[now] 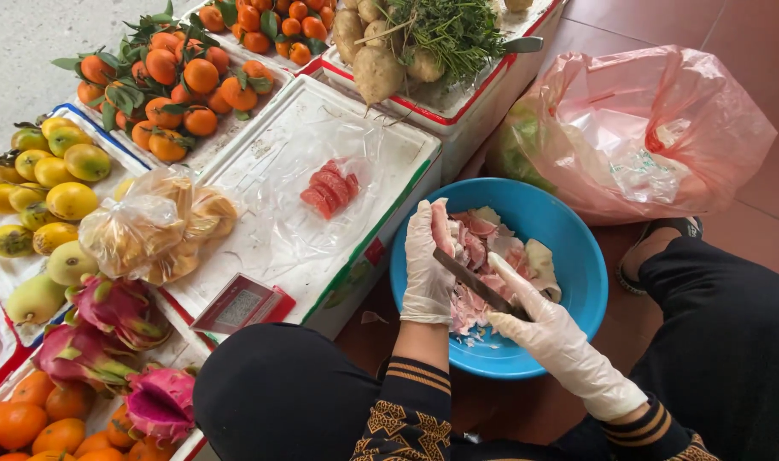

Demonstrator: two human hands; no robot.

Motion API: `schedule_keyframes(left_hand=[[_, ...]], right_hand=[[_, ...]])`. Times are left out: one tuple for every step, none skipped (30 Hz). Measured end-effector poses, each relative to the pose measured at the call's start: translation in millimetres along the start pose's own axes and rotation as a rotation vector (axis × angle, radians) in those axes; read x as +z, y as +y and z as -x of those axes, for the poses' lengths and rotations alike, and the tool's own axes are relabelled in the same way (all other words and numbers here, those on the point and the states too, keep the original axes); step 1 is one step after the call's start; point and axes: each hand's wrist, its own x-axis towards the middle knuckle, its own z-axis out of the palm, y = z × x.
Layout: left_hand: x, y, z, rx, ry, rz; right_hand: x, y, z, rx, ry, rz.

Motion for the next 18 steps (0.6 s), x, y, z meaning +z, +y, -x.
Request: schedule_keyframes(left_hand=[[8, 4, 4, 0.037, 0.072, 0.021], [16, 8, 7, 0.074, 0.145, 0.043], [16, 9, 9, 0.079, 0.146, 0.047], [16, 10, 9, 0.115, 0.121, -0.073], [15, 10, 11, 0.148, 0.097, -0.194], [14, 10, 10, 0.149, 0.1, -0.19], [13, 10, 9, 0.149, 0.1, -0.216], [13, 10, 8, 0.149, 0.1, -0.242], [12, 10, 7, 0.148, 0.102, -0.24], [12, 9, 5, 0.134, 0.109, -0.213], [12, 8, 4, 0.12, 0.114, -0.187], [13, 8, 5, 0.118, 0.116, -0.185], [15, 9, 6, 0.098, 0.11, -0.138], [17, 9, 8, 0.077, 0.104, -0.091], [18, 9, 10, 0.077, 0.106, -0.089], [20, 8, 12, 0.06, 0.073, -0.094], [21, 9, 15, 0.044, 0.04, -0.1], [22, 8, 15, 0.043, 0.043, -0.099]], right_hand=[[0, -1, 0, 0.012, 0.015, 0.007], [-1, -2, -1, 0.024, 0.029, 0.014], [-1, 0, -2, 0.022, 0.025, 0.017], [-2, 2, -4, 0.025, 0.012, 0.002], [-3, 4, -5, 0.032, 0.0, -0.013], [-2, 2, -4, 0.033, -0.004, -0.01], [-2, 1, -4, 0.037, 0.009, -0.004], [-2, -1, -3, 0.041, 0.022, 0.003], [-1, 1, -4, 0.044, 0.021, 0.004], [-2, 2, -5, 0.049, 0.01, -0.045], [-2, 4, -6, 0.055, 0.001, -0.095], [-3, 2, -6, 0.058, 0.0, -0.094], [-3, 1, -7, 0.075, -0.011, -0.092], [-4, -1, -7, 0.092, -0.021, -0.091], [-4, 3, -8, 0.094, -0.022, -0.089], [-4, 7, -10, 0.045, -0.005, -0.05], [-4, 10, -11, -0.004, 0.013, -0.013], [-3, 11, -13, -0.002, 0.012, -0.012]])
